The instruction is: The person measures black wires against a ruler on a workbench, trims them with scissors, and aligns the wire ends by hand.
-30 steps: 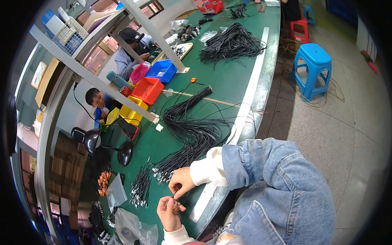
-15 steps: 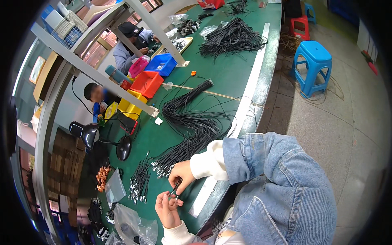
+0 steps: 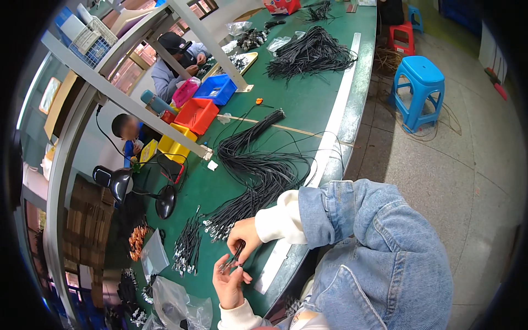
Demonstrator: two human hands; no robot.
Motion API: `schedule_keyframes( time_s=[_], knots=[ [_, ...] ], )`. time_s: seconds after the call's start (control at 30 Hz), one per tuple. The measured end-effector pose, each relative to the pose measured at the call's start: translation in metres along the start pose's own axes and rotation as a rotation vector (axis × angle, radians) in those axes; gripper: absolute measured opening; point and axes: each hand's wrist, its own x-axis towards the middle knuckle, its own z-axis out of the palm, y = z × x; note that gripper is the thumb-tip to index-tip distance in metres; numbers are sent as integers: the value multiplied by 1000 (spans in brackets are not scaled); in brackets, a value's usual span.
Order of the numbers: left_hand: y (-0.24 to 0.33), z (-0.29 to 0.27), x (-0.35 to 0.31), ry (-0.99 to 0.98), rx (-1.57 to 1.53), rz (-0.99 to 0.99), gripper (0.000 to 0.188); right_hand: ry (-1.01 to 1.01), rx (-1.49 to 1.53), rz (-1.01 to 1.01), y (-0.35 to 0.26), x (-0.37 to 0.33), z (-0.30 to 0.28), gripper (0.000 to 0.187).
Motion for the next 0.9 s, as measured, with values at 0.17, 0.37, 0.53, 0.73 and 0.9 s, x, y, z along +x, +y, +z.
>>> schedule_keyframes(
  time_s=[0.17,0.37,0.53,0.73,0.9],
  knots=[
    [-2,1,1,41,78,-8,38,-22,9,6,-1,-1,-2,28],
    [0,1,1,64,71,13,30,28,24,15,0,-2,-1,32],
    [-1,-3,0,177,66,80,22,10,6,17,-1,-2,-1,32],
    [1,-4,-3,175,33,73,28,-2,21,-7,3,0,-2,25],
    [-1,-5,2,81,61,84,37,-6,6,-31,6,-1,-4,17]
  ],
)
